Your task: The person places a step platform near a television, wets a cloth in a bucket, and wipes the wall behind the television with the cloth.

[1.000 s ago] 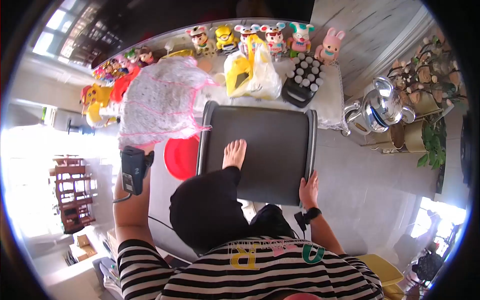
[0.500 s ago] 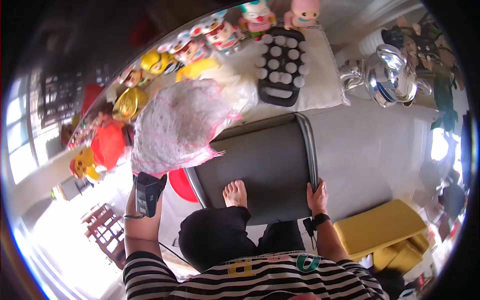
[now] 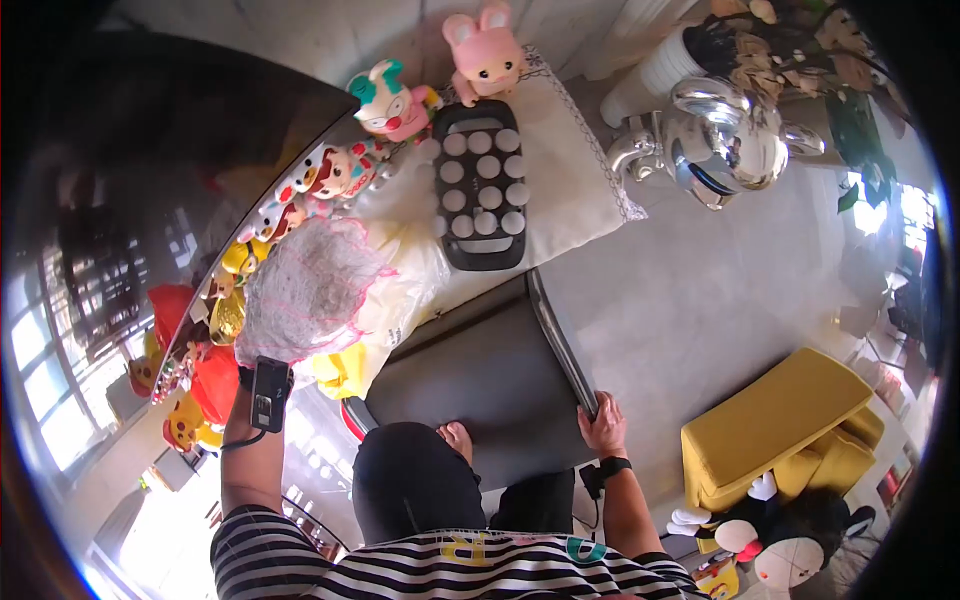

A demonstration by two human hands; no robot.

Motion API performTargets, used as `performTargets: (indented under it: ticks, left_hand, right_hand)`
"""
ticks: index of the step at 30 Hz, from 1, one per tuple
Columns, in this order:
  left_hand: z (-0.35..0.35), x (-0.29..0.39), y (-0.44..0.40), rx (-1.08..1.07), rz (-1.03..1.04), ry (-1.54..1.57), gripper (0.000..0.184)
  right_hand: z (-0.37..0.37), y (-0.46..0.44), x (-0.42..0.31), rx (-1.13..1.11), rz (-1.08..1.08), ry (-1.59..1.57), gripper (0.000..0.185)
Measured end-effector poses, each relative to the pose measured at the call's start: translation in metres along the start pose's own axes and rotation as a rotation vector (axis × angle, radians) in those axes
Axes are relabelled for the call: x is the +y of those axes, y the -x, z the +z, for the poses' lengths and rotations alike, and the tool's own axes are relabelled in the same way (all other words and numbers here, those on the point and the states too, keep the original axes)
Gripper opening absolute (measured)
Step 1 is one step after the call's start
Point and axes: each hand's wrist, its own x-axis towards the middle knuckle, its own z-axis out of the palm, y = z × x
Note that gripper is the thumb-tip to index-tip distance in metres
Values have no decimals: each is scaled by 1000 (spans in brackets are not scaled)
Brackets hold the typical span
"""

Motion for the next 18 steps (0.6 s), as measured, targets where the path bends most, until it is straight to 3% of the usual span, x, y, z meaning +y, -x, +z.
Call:
performTargets:
  ticks: [10, 18]
  left_hand:
    - [18, 34, -4, -91, 91, 32, 43]
    - [-58, 62, 24, -111, 98, -58, 42]
  right_hand:
    - [-6, 1, 0, -25, 8, -35, 40]
    - [-7, 5, -6, -4, 56, -57, 42]
